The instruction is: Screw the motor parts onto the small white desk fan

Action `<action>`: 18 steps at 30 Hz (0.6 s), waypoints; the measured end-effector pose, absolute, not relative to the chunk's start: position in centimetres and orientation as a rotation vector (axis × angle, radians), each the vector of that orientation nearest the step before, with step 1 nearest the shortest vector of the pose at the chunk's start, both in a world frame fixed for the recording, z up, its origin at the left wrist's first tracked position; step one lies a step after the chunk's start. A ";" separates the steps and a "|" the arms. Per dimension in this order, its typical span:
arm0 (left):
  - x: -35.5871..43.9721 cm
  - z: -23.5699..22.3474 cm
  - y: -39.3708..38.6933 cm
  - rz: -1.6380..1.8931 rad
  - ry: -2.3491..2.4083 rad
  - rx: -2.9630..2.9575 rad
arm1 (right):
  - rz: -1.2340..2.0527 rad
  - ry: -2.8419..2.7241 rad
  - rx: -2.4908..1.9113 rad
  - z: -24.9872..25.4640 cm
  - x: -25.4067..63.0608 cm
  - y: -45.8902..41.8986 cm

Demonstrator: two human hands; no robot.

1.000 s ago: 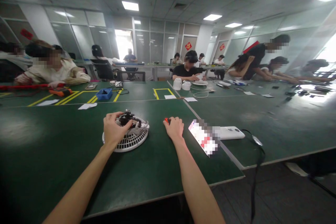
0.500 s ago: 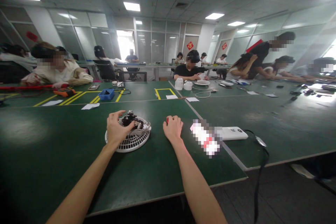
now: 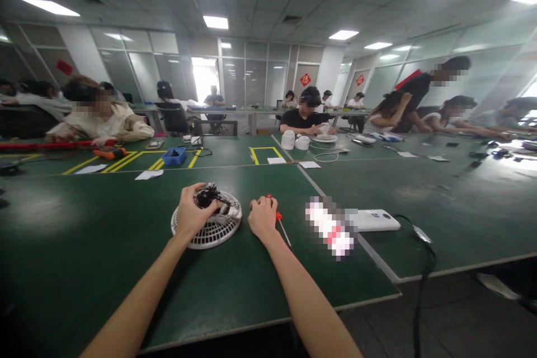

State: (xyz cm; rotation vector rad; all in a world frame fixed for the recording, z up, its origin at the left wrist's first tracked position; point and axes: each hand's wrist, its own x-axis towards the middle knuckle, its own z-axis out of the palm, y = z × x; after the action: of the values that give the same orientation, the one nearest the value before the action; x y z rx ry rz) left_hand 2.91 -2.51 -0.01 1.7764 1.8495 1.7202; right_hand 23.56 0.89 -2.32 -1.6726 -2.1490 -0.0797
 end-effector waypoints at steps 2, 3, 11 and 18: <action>3.0 0.0 -2.5 1.714 1.849 1.772 | -0.104 -2.153 -1.664 -2.5 23.5 0.9; 3.1 0.0 -2.6 1.706 1.851 1.768 | -0.116 -2.159 -1.654 -2.6 23.4 0.9; 1.7 1.5 -3.2 1.538 1.842 1.720 | -0.149 -2.243 -1.546 -3.4 22.8 1.0; -5.2 2.3 -4.5 1.389 1.920 1.661 | -0.123 -2.255 -1.508 -3.2 22.9 0.8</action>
State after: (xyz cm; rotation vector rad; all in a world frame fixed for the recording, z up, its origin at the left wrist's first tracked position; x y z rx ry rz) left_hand -5.20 -4.49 2.33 1.6614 1.9201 1.3887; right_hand 22.88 0.78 -3.18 -1.5076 -2.2550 -0.1227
